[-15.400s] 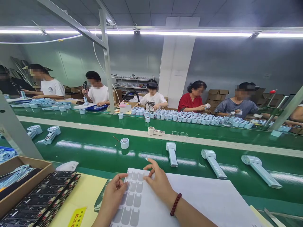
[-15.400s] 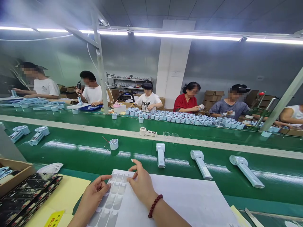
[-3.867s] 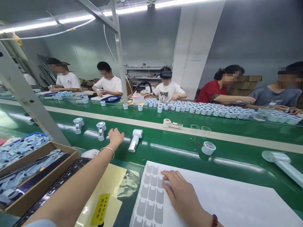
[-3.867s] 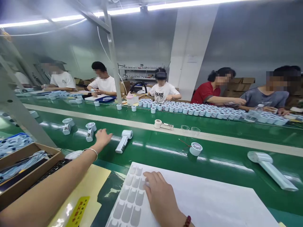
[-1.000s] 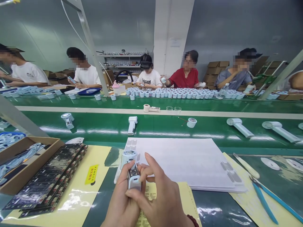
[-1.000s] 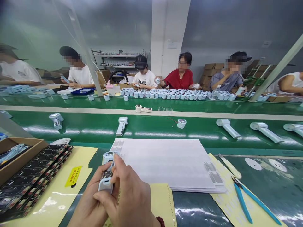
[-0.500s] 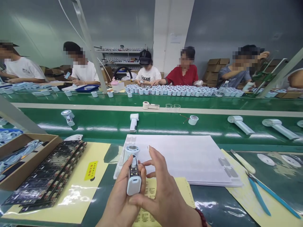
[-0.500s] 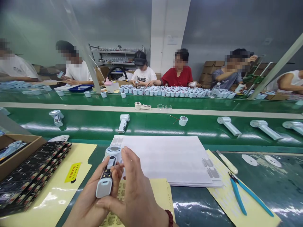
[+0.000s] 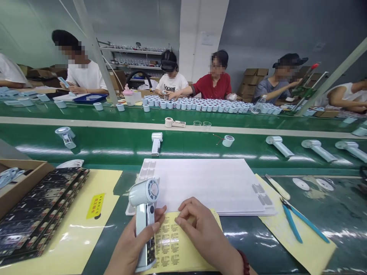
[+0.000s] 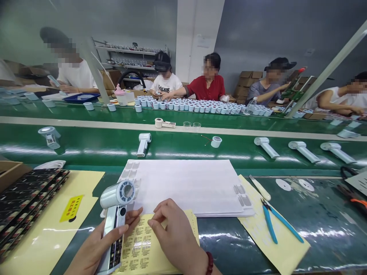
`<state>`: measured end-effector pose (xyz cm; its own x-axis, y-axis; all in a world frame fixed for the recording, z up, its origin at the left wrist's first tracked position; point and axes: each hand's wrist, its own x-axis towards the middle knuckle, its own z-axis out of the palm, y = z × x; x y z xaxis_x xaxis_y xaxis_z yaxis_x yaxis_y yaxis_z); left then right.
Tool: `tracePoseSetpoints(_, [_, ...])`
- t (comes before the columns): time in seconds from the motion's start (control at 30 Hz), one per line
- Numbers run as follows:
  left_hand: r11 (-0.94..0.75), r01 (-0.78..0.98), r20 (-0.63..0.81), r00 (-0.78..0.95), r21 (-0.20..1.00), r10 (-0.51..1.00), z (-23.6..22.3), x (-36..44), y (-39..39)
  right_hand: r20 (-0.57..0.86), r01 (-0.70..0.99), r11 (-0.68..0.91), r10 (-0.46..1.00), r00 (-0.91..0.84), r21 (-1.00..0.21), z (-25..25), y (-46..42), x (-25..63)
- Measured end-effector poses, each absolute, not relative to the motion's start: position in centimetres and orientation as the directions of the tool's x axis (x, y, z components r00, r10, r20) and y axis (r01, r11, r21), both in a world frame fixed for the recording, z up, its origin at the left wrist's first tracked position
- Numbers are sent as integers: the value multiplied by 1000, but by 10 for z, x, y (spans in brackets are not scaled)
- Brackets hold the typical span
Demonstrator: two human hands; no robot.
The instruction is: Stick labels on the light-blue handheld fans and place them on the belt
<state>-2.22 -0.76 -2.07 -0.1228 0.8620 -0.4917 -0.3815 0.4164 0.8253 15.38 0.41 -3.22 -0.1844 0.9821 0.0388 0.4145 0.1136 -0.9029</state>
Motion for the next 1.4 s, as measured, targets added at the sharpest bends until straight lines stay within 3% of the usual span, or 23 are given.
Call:
tracePoseSetpoints(0.13, [429,-434,-524,-123,792,843,-19,-22,-8,102,559,218,968,-231,-800,-42,1,148])
tracePoseSetpoints(0.27, [436,-421,-525,-118,795,843,-16,-21,-7,101,522,227,961,-259,-822,-44,0,151])
tracePoseSetpoints(0.5, [471,-427,-547,-70,772,834,-11,-21,-11,1,131,34,970,-245,-991,-17,1,163])
tracePoseSetpoints(0.7, [452,-475,-544,-69,755,836,0,-23,-6,56,23,67,946,-319,-998,11,4,140])
tracePoseSetpoints(0.9, [368,-613,-520,-83,699,850,1,-25,9,76,130,133,925,-373,-983,24,12,118])
tracePoseSetpoints(1.17, [361,-633,-553,-128,685,824,0,-26,16,73,207,173,906,-418,-963,26,23,112])
tracePoseSetpoints(1.3, [342,-651,-540,-125,677,832,3,-26,18,179,286,312,895,-408,-906,19,22,110])
tracePoseSetpoints(1.4, [351,-664,-493,-30,660,869,7,-26,16,246,329,390,882,-402,-860,14,21,110])
